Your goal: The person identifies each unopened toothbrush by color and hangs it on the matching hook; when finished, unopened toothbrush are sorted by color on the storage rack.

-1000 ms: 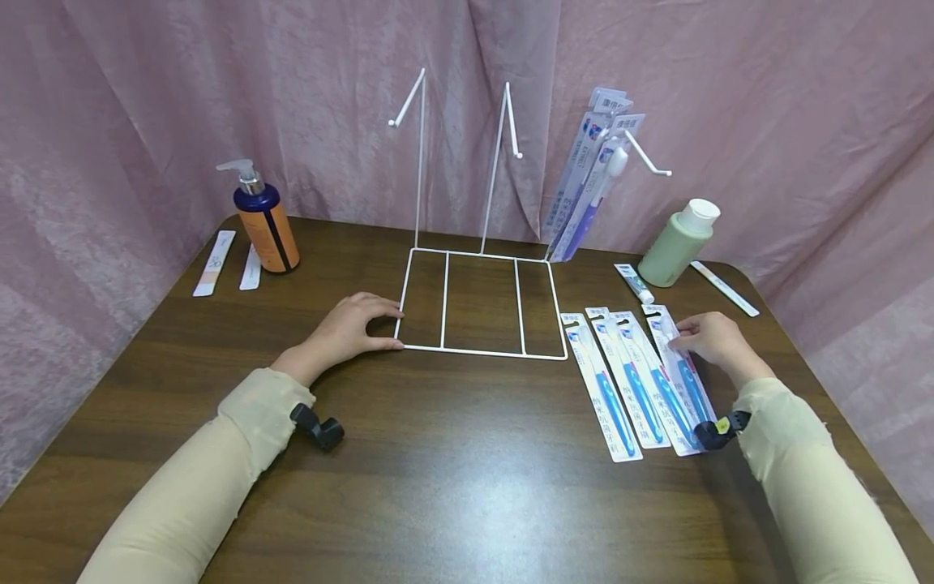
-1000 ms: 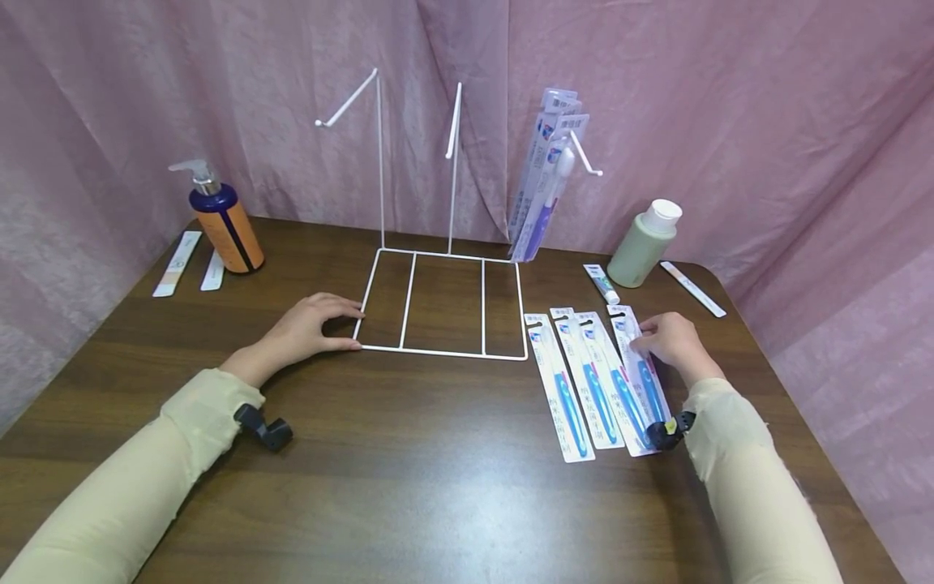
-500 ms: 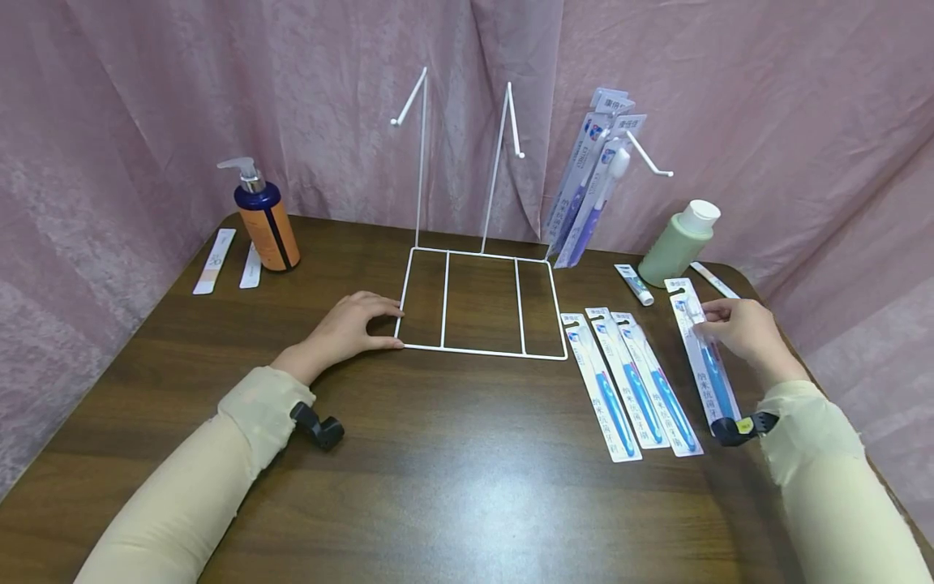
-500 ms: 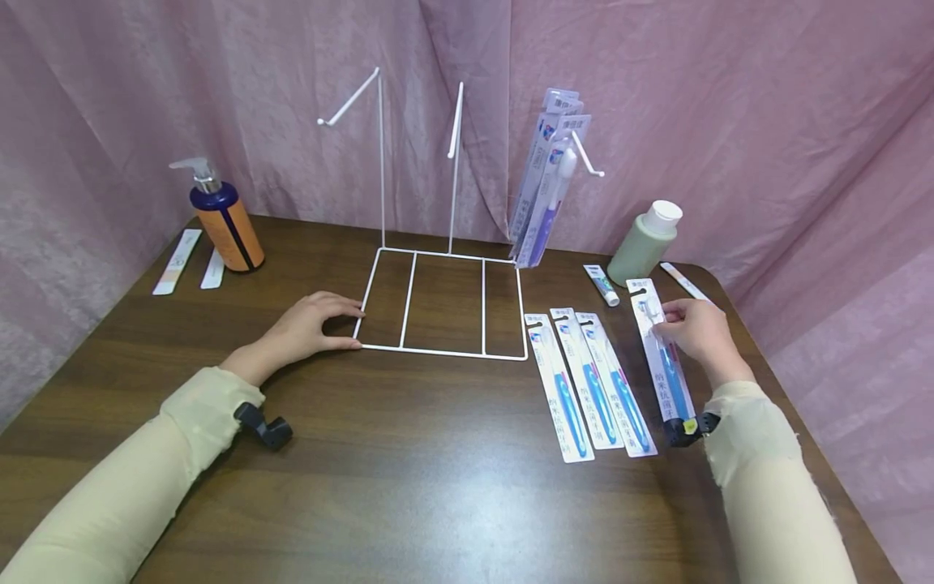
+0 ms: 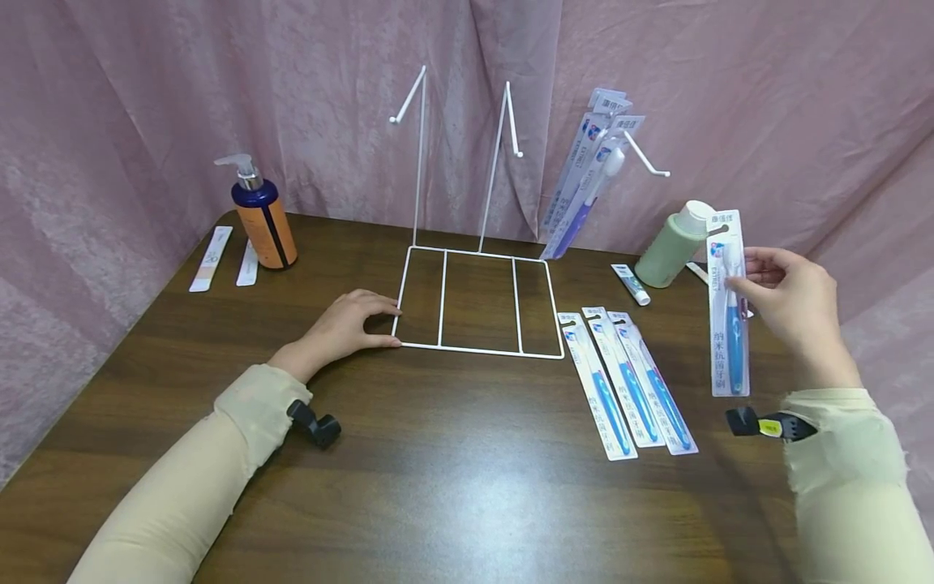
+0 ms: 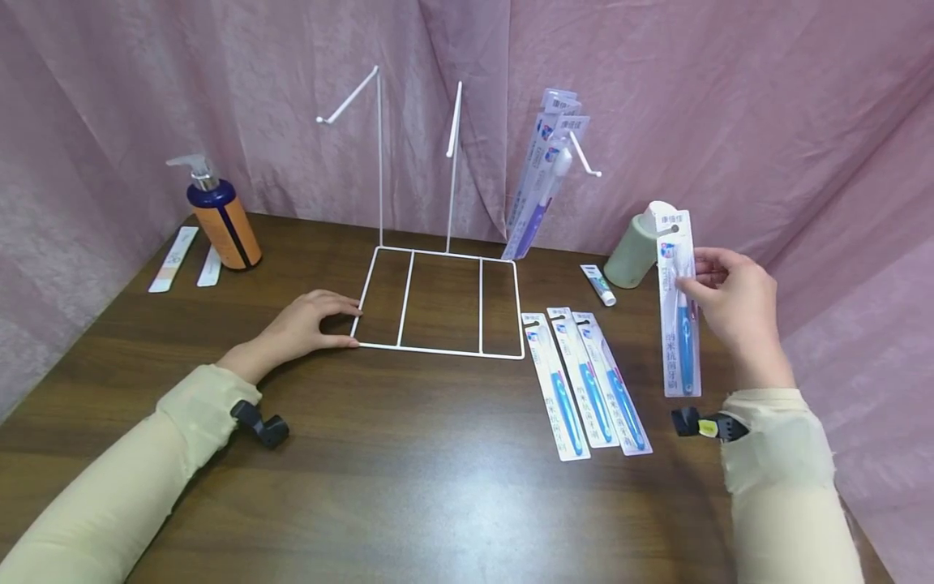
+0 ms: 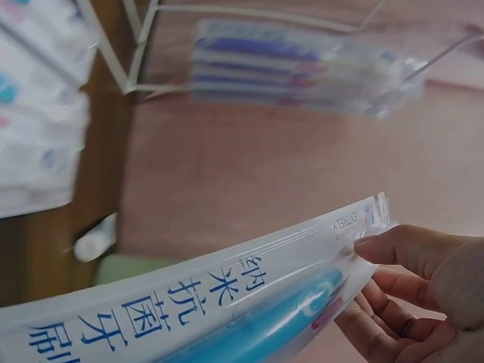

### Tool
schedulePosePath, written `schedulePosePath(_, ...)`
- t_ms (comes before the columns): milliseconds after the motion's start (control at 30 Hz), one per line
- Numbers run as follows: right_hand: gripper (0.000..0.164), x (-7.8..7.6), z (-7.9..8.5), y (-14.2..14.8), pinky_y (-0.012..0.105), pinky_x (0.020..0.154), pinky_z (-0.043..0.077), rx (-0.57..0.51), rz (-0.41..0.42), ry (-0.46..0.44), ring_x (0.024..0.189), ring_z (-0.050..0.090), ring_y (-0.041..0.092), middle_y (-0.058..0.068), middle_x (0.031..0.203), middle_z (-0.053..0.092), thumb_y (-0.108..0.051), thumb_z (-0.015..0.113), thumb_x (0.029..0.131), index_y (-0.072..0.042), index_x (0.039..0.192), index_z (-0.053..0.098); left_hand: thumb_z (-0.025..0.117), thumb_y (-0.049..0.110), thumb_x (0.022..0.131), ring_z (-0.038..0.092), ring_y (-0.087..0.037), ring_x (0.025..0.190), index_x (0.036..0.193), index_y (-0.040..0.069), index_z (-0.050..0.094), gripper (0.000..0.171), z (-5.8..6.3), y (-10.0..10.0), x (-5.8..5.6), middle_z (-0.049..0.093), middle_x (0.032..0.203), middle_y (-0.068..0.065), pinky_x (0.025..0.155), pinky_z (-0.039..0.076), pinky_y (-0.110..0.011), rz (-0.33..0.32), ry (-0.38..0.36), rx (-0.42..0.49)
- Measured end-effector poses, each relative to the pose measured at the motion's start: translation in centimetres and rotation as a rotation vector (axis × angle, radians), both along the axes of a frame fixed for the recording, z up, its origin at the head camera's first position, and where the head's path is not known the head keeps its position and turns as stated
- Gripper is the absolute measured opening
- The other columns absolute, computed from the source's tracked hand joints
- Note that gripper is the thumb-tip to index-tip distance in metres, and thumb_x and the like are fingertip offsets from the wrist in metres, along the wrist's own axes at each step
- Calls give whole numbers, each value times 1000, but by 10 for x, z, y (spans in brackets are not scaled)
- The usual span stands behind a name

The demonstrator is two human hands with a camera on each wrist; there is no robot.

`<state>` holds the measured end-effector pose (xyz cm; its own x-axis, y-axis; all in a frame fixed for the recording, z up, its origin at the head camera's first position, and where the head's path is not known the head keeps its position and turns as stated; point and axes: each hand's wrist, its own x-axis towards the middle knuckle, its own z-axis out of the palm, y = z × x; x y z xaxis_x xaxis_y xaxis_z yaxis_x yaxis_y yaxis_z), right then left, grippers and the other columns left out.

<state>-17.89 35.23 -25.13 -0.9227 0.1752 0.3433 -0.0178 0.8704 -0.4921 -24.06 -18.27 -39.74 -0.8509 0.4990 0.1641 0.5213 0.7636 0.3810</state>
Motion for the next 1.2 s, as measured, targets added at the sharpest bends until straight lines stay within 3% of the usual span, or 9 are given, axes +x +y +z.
schedulePosePath(100,44,9,13,-12,-1,58,39,-79,-7,90,64,46,-23,-40,72,45,-15,70,85,2,125,61,77,43,78,46,-33,130,122,13,66,55,0,0,0,59,136,-10,109,33,-56,-1,1,0)
schedulePosePath(333,41,30,42,-49,-3,66,44,-236,-24,305,71,54,-15,-29,82,55,-7,73,82,-6,121,65,77,42,78,46,-33,130,122,13,66,55,0,-1,0,59,136,-10,110,32,-56,1,6,-6)
schedulePosePath(500,39,49,53,-78,1,69,47,-302,43,466,77,60,-9,-19,91,60,2,75,77,-7,115,69,77,43,78,47,-33,129,122,12,66,55,0,0,0,59,135,-10,109,33,-56,-4,7,-3)
schedulePosePath(700,41,63,55,-115,3,72,49,-276,179,537,81,62,-5,-16,93,58,4,74,76,-4,116,68,76,43,78,47,-33,129,122,12,66,54,0,1,0,59,135,-11,109,33,-56,-2,8,-5)
schedulePosePath(933,41,53,47,-156,4,73,50,-229,298,539,84,60,-6,-21,92,55,3,75,77,0,117,67,76,43,78,48,-33,128,122,12,66,55,-1,0,0,60,135,-10,108,34,-56,-7,17,-12)
schedulePosePath(1200,39,21,40,-192,5,73,50,-270,354,488,80,58,-5,-5,91,57,-1,74,80,1,117,65,78,42,77,49,-33,127,121,13,67,54,-3,0,0,61,133,-10,108,35,-55,-9,41,-2)
